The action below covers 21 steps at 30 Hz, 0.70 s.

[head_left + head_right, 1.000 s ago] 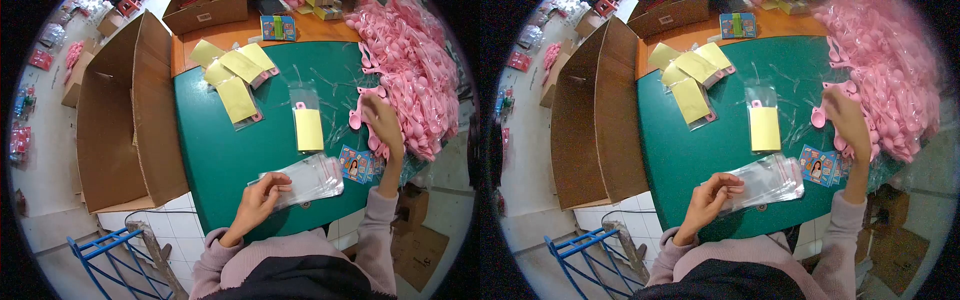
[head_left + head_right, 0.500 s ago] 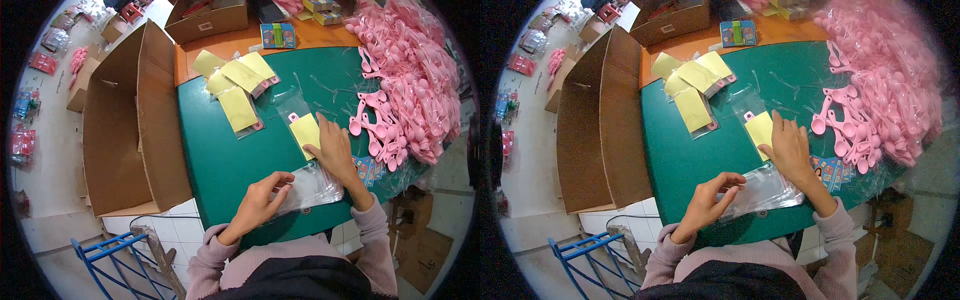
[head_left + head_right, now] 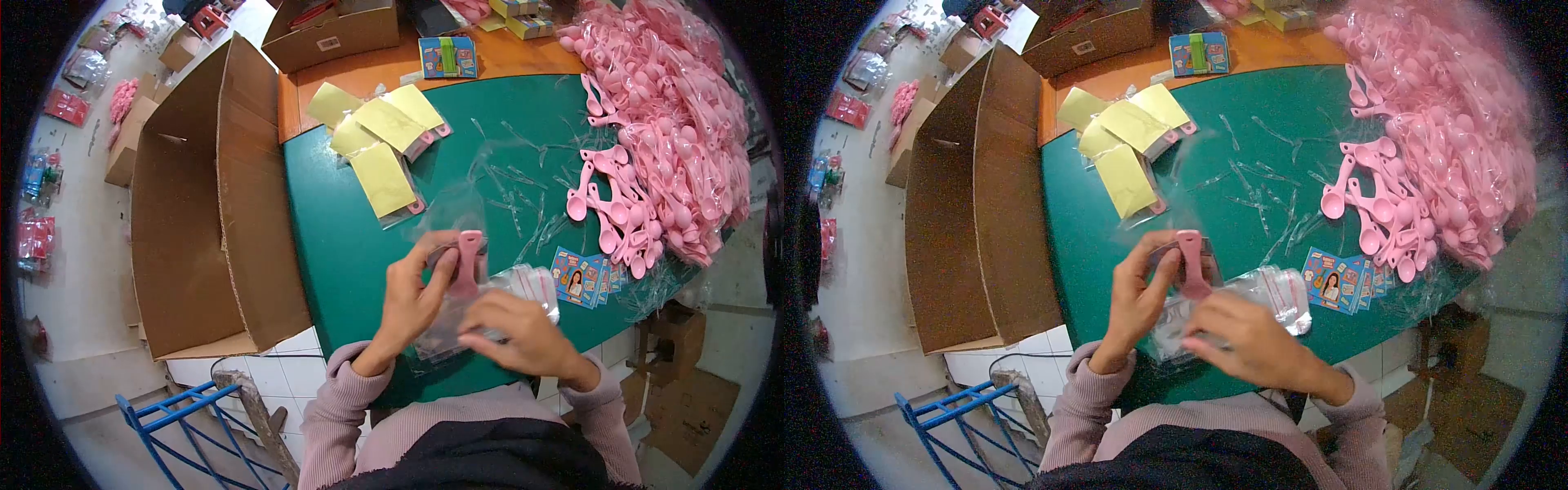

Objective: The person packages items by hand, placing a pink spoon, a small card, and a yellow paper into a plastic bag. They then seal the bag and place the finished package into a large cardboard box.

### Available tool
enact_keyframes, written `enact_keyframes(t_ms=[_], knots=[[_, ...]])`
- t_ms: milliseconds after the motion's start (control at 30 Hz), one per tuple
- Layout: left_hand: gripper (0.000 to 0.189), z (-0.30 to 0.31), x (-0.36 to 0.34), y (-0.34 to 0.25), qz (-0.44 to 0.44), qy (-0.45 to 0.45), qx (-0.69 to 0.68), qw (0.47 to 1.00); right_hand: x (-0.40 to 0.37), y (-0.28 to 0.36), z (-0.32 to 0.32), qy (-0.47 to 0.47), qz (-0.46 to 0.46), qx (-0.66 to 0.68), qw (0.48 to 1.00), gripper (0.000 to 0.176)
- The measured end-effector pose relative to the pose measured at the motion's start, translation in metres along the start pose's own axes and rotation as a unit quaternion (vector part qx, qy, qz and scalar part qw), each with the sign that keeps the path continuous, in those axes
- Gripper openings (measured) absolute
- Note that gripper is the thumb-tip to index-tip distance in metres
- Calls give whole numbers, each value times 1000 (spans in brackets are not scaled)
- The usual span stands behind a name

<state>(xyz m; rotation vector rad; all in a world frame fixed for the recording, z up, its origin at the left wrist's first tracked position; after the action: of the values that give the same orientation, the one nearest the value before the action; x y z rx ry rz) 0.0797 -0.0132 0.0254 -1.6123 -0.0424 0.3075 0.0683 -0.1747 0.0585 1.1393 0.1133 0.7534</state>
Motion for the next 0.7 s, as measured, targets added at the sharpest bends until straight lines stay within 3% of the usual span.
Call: enact_keyframes(t_ms=[67, 100, 133, 200, 267, 300, 400, 467, 533, 567, 633, 667, 700], knots=[[20, 9, 1, -9, -182, 15, 118, 976, -1, 3, 21, 4, -43, 0, 999, 36], [21, 12, -1, -15, -199, 11, 145, 969, 0, 4, 30, -104, -134, 114, 979, 37], [21, 12, -3, -14, -199, 10, 145, 969, 0, 2, 36, -209, -220, 223, 926, 38], [27, 10, -9, -12, -269, 12, 235, 934, 0, 3, 36, -231, -207, 210, 927, 42], [32, 3, -20, -14, -293, 6, 256, 921, -6, 5, 30, -192, -196, 213, 938, 45], [32, 1, -27, -16, -300, 2, 262, 917, -9, 6, 29, -172, -181, 144, 957, 32], [26, 7, -46, -4, -330, 15, 272, 904, -13, 6, 30, -136, -158, 108, 972, 18], [23, 12, -57, 3, -311, -2, 262, 913, -13, 6, 35, -123, -191, 119, 967, 13], [21, 16, -63, 5, -290, -9, 254, 923, -10, 0, 44, -13, -210, 137, 968, 14], [22, 19, -65, 10, -281, -16, 258, 924, -7, -2, 52, -13, -211, 138, 968, 14], [23, 22, -69, 17, -273, -23, 262, 925, 1, -1, 66, 110, -163, 146, 970, 15], [23, 24, -69, 21, -234, -44, 223, 945, 11, -5, 77, 110, -162, 146, 970, 15], [23, 26, -70, 22, -193, -65, 183, 962, 21, -5, 87, 213, -72, 223, 948, 16]])
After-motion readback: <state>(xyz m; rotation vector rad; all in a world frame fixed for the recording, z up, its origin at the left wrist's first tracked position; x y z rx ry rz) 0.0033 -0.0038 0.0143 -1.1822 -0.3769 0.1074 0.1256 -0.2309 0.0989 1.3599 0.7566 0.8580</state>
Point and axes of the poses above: each hand's wrist, its own x-axis towards the middle knuckle, its own z-axis out of the back of the hand, y = z × x, the point moved 2 cm from there along x, towards the middle knuckle, and after that the axes turned 15 degrees about -y, right-handed, at the moved point
